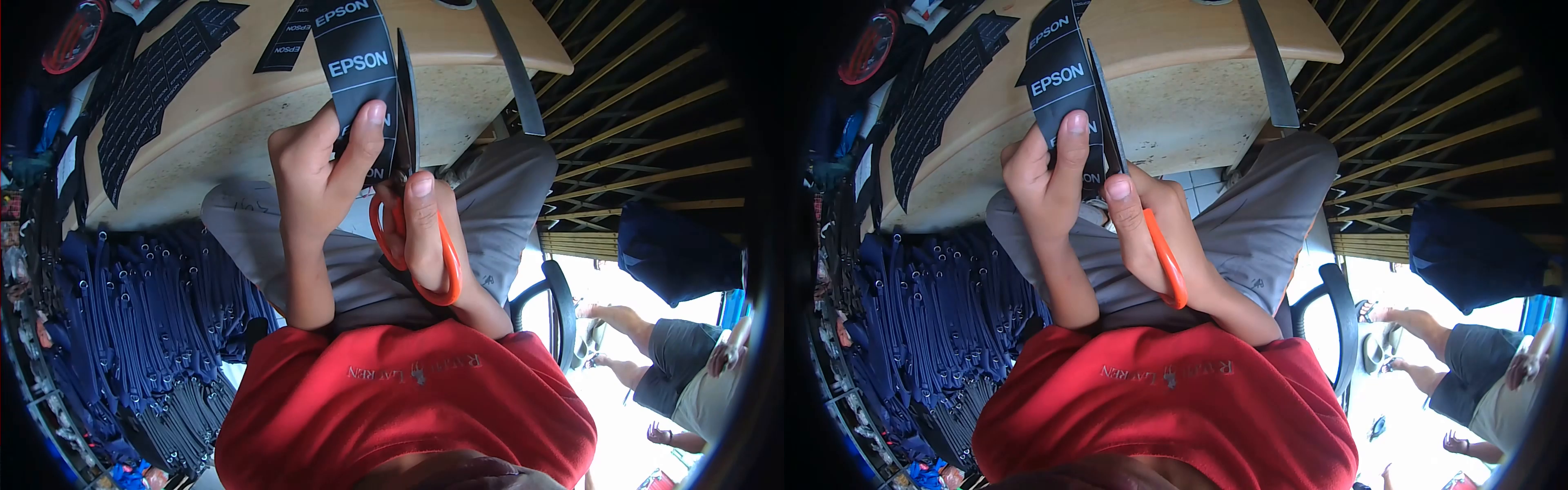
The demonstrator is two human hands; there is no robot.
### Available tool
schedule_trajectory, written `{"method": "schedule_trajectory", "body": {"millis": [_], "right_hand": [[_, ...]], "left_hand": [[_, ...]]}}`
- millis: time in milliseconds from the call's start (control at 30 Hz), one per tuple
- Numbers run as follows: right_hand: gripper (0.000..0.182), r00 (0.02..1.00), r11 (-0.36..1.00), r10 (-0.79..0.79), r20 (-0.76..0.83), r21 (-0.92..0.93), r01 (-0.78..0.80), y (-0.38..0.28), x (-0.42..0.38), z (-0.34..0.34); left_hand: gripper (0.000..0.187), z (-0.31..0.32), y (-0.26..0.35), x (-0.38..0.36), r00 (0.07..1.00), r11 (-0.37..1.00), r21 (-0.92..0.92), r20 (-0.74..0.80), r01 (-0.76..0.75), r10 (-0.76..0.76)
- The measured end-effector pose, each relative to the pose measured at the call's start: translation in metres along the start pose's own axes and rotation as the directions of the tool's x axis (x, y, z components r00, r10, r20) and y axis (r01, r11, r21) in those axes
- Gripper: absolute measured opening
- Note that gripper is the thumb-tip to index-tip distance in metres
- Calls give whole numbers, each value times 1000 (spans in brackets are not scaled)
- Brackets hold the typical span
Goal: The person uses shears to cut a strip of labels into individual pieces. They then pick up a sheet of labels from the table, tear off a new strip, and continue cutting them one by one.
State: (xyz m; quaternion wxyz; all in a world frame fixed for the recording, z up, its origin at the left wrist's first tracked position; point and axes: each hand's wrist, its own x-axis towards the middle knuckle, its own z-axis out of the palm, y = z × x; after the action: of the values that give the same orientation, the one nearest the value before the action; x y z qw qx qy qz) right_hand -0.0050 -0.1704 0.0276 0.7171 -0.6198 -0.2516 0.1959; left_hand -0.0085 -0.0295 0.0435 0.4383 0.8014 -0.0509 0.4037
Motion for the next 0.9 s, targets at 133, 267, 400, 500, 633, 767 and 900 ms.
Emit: {"method": "schedule_trajectory", "body": {"millis": [133,267,400,500,633,767,900], "right_hand": [[53,1000,1000,9,2,-1,-9,-1,-1,-1],[52,1000,1000,5,-15,8,-5,0,-1,0],[53,1000,1000,3,-21,3,-3,0,-2,0],[53,999,1000,11,-36,19,-11,-1,-3,1],[52,999,1000,17,-40,5,-16,-1,-4,0],[51,998,1000,25,-52,19,-24,-1,-4,1],[51,998,999,25,-54,28,-24,-3,-5,1]], "left_hand": [[13,0,0,1,999,999,-4,-3,-40,40],[13,0,1,0,1000,1000,-11,8,-24,24],[12,-1,4,0,1000,1000,-9,13,-13,13],[12,-1,4,0,1000,1000,9,21,-6,6],[12,-1,4,-1,1000,1000,5,23,-19,19],[12,-2,5,-1,999,1000,-7,39,-2,2],[12,-2,5,-1,999,1000,-14,33,-8,9]]}}
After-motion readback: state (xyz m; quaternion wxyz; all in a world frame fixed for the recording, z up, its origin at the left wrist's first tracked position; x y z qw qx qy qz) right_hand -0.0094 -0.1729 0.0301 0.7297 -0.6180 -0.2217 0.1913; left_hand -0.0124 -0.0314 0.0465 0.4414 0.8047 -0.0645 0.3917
